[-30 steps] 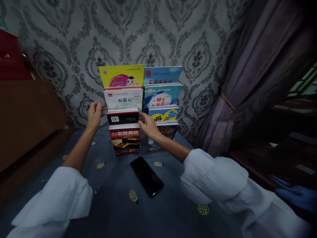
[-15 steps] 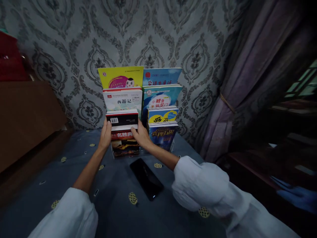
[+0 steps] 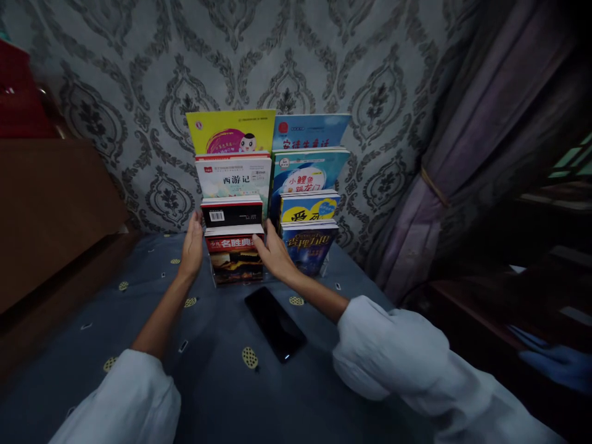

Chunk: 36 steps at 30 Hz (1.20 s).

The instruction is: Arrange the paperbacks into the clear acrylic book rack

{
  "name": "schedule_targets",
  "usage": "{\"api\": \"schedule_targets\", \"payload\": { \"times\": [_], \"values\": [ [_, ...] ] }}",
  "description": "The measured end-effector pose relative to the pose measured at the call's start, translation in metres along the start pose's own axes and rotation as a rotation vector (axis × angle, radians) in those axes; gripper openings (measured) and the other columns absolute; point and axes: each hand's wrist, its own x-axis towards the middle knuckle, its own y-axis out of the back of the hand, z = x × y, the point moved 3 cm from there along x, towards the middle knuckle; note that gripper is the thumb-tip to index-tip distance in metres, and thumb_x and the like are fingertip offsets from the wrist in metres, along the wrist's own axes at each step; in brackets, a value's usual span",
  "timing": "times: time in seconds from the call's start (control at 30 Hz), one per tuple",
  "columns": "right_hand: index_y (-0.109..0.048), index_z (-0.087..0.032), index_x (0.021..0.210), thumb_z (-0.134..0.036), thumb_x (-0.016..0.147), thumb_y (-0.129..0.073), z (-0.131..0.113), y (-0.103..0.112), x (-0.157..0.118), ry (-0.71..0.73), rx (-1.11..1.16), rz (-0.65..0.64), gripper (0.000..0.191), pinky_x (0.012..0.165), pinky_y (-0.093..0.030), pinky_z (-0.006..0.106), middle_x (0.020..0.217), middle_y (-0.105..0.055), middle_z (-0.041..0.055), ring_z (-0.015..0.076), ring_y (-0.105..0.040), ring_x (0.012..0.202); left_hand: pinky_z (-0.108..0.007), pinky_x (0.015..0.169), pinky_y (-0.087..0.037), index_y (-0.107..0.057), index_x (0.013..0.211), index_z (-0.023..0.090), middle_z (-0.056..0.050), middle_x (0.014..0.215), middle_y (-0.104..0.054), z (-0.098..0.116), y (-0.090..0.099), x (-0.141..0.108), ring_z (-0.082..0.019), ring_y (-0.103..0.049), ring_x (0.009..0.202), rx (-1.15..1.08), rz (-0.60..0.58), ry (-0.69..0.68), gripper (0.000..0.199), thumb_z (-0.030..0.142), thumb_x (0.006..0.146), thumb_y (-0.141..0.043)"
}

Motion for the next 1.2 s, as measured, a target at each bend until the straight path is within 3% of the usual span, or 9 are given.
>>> {"api": "schedule_targets", "payload": {
  "times": [0.17, 0.4, 0.83, 1.0, 1.2],
  "values": [
    [-0.035, -0.015, 0.153, -0.048, 0.096, -0.047, 0.006, 0.006, -0.026, 0.019, 0.04, -0.021, 0.067, 0.121, -0.031, 0.047, 0.157, -0.042, 0.0147, 0.0274, -0.039, 0.145, -0.043, 0.122, -0.028, -0.042, 0.15, 0.021, -0.014, 0.157, -0.041, -0.005, 0.008, -0.028, -0.025, -0.037, 0.147, 0.075, 0.053, 0.013, 0.072, 0.067, 0.094, -0.046],
    [-0.041, -0.014, 0.149, -0.037, 0.095, -0.045, 0.007, -0.009, -0.035, -0.04, 0.093, -0.054, 0.059, 0.11, -0.044, 0.05, 0.138, -0.06, 0.0158, 0.0291, -0.057, 0.126, -0.041, 0.124, -0.025, -0.048, 0.146, 0.025, -0.008, 0.154, -0.047, -0.007, -0.007, -0.057, -0.024, -0.039, 0.145, 0.162, 0.002, -0.006, 0.061, 0.061, 0.096, -0.046],
    [-0.043, -0.013, 0.147, -0.034, 0.09, -0.05, 0.023, -0.025, -0.041, -0.086, 0.062, -0.038, 0.062, 0.102, -0.049, 0.049, 0.118, -0.069, 0.0144, 0.0301, -0.063, 0.113, -0.04, 0.121, -0.028, -0.048, 0.144, 0.022, -0.01, 0.149, -0.051, -0.011, -0.012, -0.059, -0.025, -0.044, 0.141, 0.124, -0.023, -0.04, 0.059, 0.056, 0.096, -0.05],
    [-0.05, -0.018, 0.143, -0.028, 0.089, -0.053, 0.031, -0.029, -0.046, -0.08, 0.078, -0.029, 0.055, 0.102, -0.049, 0.047, 0.126, -0.068, 0.012, 0.0274, -0.064, 0.115, -0.042, 0.122, -0.027, -0.045, 0.147, 0.024, -0.01, 0.151, -0.049, -0.012, -0.012, -0.061, -0.025, -0.042, 0.142, 0.125, -0.042, -0.036, 0.061, 0.057, 0.096, -0.049],
    [-0.049, -0.013, 0.143, -0.03, 0.091, -0.052, 0.035, -0.026, -0.049, -0.133, 0.091, -0.09, 0.055, 0.108, -0.045, 0.047, 0.134, -0.064, 0.0158, 0.0286, -0.061, 0.124, -0.043, 0.123, -0.025, -0.04, 0.149, 0.024, -0.009, 0.153, -0.046, -0.018, -0.014, -0.068, -0.025, -0.039, 0.144, 0.16, -0.043, -0.048, 0.062, 0.055, 0.096, -0.05]
  ]
}}
